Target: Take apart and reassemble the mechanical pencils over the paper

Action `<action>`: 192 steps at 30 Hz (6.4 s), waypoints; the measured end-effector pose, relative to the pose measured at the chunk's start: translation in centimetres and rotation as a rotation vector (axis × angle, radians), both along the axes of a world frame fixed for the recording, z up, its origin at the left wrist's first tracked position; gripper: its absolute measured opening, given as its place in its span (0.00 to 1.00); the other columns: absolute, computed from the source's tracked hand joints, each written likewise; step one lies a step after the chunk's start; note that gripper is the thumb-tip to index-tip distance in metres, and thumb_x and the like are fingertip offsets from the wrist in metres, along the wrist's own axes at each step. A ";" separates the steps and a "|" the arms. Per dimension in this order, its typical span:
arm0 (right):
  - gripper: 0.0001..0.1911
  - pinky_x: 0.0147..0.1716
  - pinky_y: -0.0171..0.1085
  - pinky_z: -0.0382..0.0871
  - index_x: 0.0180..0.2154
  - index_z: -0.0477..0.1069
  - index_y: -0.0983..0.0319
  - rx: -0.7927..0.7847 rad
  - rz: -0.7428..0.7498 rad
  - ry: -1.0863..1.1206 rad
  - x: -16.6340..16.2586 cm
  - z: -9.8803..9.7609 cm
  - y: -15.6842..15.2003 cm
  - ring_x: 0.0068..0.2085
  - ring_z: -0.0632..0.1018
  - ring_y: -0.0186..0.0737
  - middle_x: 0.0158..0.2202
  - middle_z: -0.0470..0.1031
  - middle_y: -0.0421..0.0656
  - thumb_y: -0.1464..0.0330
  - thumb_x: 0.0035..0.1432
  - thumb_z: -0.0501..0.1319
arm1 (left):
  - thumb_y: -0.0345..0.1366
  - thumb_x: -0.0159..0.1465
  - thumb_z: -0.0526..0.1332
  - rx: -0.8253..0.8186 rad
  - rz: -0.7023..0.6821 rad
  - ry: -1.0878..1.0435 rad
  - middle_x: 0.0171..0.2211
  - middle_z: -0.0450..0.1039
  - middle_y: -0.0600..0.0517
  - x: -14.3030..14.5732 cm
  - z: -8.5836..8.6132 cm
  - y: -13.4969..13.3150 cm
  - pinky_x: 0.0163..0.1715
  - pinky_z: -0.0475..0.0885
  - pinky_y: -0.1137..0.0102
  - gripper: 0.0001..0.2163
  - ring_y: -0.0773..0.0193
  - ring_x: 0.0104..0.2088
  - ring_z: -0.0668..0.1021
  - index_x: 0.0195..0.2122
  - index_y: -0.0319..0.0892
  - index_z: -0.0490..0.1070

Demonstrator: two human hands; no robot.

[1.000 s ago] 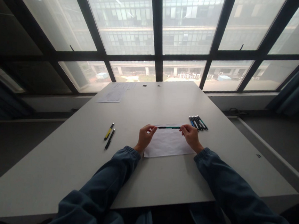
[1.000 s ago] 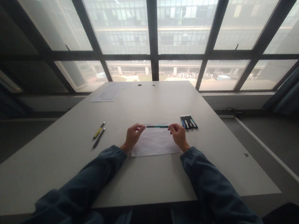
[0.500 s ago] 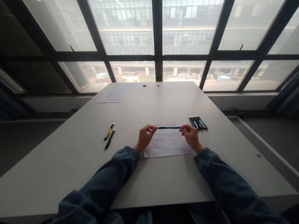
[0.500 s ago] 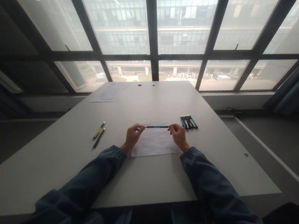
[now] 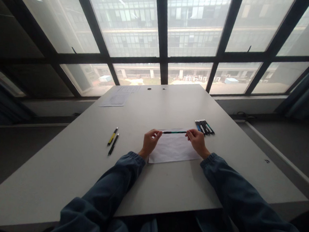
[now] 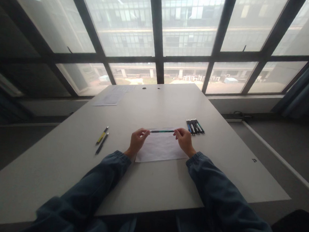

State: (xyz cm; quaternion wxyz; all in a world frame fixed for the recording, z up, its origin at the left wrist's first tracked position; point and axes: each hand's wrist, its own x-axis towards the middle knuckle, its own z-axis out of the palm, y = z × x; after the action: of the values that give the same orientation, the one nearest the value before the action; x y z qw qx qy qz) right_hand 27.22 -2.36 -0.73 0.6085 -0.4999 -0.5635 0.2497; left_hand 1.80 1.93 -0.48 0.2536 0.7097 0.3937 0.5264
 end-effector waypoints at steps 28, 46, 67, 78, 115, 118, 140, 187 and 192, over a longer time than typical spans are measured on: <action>0.17 0.23 0.34 0.63 0.25 0.74 0.63 0.002 0.005 -0.018 -0.1 0.3 -0.3 0.21 0.70 0.34 0.19 0.70 0.39 0.58 0.61 0.61 | 0.45 0.64 0.61 -0.004 0.005 -0.010 0.28 0.77 0.51 0.1 -0.1 0.0 0.30 0.69 0.71 0.14 0.64 0.31 0.77 0.29 0.41 0.76; 0.19 0.24 0.34 0.63 0.25 0.73 0.63 0.006 0.007 -0.022 -0.1 0.2 -0.3 0.22 0.70 0.34 0.19 0.70 0.40 0.56 0.61 0.60 | 0.45 0.65 0.61 -0.009 -0.010 -0.012 0.28 0.77 0.50 0.1 0.2 -0.2 0.29 0.69 0.72 0.14 0.64 0.31 0.77 0.29 0.41 0.77; 0.21 0.22 0.34 0.61 0.24 0.72 0.62 -0.012 0.018 -0.015 -0.2 0.2 -0.3 0.20 0.68 0.33 0.18 0.68 0.39 0.54 0.61 0.59 | 0.45 0.65 0.60 -0.021 -0.013 -0.001 0.28 0.78 0.49 0.1 0.2 -0.2 0.29 0.69 0.71 0.15 0.63 0.31 0.78 0.27 0.41 0.77; 0.22 0.22 0.34 0.63 0.24 0.72 0.62 -0.020 0.000 -0.036 -0.2 0.2 -0.3 0.21 0.69 0.34 0.18 0.69 0.40 0.52 0.61 0.59 | 0.46 0.65 0.60 -0.024 -0.012 -0.012 0.28 0.78 0.49 0.2 0.2 -0.2 0.29 0.70 0.71 0.15 0.62 0.31 0.79 0.27 0.42 0.77; 0.23 0.21 0.33 0.61 0.21 0.69 0.62 -0.023 0.026 -0.026 -0.5 1.0 -0.7 0.20 0.68 0.33 0.18 0.68 0.40 0.53 0.62 0.58 | 0.45 0.65 0.60 -0.044 -0.036 -0.024 0.27 0.77 0.49 0.0 0.2 -0.2 0.30 0.71 0.71 0.16 0.63 0.30 0.78 0.25 0.41 0.76; 0.23 0.21 0.33 0.60 0.22 0.69 0.62 -0.025 0.029 -0.029 -0.5 0.7 -0.5 0.20 0.68 0.33 0.18 0.68 0.39 0.53 0.62 0.57 | 0.45 0.65 0.60 -0.042 -0.037 -0.023 0.27 0.77 0.49 0.0 0.1 -0.2 0.30 0.71 0.71 0.17 0.63 0.30 0.78 0.25 0.41 0.76; 0.24 0.21 0.33 0.60 0.21 0.68 0.62 -0.039 0.026 -0.037 -0.3 0.1 -0.3 0.20 0.68 0.33 0.18 0.69 0.39 0.53 0.63 0.57 | 0.44 0.66 0.59 -0.054 -0.038 -0.024 0.25 0.76 0.50 0.0 0.1 -0.2 0.29 0.70 0.72 0.17 0.64 0.29 0.77 0.24 0.40 0.74; 0.29 0.22 0.34 0.58 0.17 0.63 0.60 -0.058 0.037 -0.124 -0.5 0.1 -0.4 0.19 0.64 0.33 0.15 0.63 0.38 0.51 0.65 0.52 | 0.47 0.68 0.54 -0.066 -0.024 0.045 0.20 0.72 0.52 -0.1 0.1 -0.3 0.27 0.67 0.71 0.23 0.65 0.24 0.74 0.19 0.41 0.69; 0.30 0.22 0.34 0.58 0.17 0.63 0.60 -0.061 0.052 -0.131 -0.5 0.0 -0.4 0.19 0.65 0.34 0.15 0.63 0.38 0.50 0.65 0.51 | 0.48 0.68 0.54 -0.064 -0.012 0.056 0.18 0.70 0.52 -0.1 0.2 -0.3 0.26 0.66 0.71 0.23 0.65 0.22 0.73 0.18 0.41 0.68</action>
State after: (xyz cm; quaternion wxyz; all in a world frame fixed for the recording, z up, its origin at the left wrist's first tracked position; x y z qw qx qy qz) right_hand 26.70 -2.75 -0.70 0.5481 -0.5187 -0.6070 0.2493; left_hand 1.72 1.62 -0.32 0.2680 0.7182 0.4128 0.4918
